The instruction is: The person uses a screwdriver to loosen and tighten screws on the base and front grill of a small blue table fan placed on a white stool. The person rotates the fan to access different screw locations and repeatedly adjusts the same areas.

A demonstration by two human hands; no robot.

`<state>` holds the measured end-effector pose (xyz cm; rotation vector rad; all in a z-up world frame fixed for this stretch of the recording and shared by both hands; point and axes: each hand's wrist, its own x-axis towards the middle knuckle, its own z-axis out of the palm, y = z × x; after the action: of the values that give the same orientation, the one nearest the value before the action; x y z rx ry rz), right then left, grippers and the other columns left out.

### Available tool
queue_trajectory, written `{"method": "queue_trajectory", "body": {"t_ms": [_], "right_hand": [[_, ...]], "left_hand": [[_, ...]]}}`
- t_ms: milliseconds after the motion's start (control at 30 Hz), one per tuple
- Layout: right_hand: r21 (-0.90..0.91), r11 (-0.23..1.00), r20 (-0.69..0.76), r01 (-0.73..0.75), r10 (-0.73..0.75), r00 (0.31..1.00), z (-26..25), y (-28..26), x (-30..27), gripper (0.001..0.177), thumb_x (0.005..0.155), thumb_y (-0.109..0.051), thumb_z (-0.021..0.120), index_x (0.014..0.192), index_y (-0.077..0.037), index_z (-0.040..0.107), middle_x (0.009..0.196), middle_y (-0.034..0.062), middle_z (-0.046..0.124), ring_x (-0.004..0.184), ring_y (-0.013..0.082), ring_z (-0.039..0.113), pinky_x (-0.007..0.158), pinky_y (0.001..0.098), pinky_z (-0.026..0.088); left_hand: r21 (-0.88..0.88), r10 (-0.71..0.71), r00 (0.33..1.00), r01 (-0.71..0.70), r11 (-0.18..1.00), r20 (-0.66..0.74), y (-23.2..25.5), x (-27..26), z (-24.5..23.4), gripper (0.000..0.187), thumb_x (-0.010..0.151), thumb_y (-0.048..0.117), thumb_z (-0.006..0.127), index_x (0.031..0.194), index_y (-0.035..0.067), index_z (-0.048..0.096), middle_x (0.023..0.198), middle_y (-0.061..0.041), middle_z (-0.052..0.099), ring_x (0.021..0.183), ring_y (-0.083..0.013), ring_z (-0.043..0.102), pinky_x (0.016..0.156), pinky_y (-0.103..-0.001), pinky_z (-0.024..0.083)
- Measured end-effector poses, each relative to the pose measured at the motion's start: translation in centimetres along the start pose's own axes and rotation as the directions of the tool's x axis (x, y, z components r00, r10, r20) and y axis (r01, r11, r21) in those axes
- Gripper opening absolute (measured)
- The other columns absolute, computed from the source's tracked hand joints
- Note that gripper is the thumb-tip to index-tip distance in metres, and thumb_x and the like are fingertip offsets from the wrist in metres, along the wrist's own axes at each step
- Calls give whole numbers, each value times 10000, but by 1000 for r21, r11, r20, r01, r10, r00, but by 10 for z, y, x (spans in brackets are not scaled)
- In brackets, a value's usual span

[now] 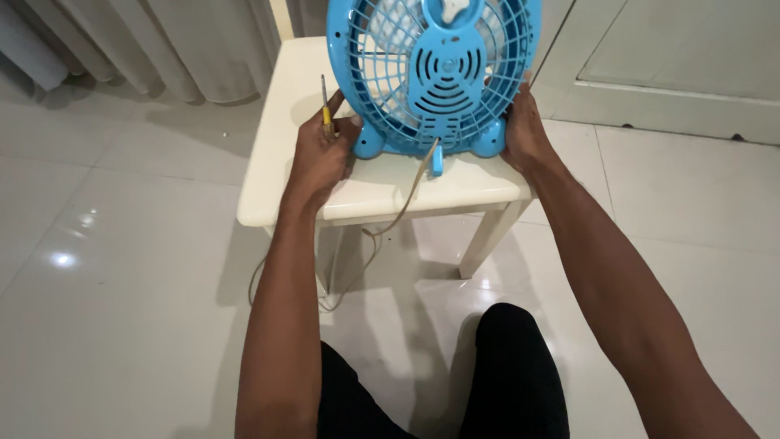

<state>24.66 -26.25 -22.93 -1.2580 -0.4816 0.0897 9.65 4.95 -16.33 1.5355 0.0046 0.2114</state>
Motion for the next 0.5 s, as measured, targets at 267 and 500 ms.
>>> {"method": "queue_trajectory", "body": {"t_ms": [267, 500], "right_hand": [[25, 999, -97, -47, 49, 994, -3, 14, 7, 775, 1004, -692, 318, 1320, -21, 543, 1129, 128, 652, 1082, 239, 642, 1001, 440, 584], [-73, 995, 20, 66, -65, 998, 22, -12, -9, 782, 983, -727, 291, 1282, -36, 504, 1120, 135, 636, 1104, 236, 653, 1009, 429, 590]], "left_hand": [[8, 30, 1000, -30, 1000, 8, 4, -3, 0, 557, 1029, 136, 588, 1546, 10, 423, 702, 25, 551, 477, -41, 418, 408, -257, 329], [53, 96, 995, -95, 994, -14, 8, -8, 6, 475, 1072, 147, 595, 1489, -70, 524, 1013, -3, 720, 665, -26, 547, 521, -225, 418]]}}
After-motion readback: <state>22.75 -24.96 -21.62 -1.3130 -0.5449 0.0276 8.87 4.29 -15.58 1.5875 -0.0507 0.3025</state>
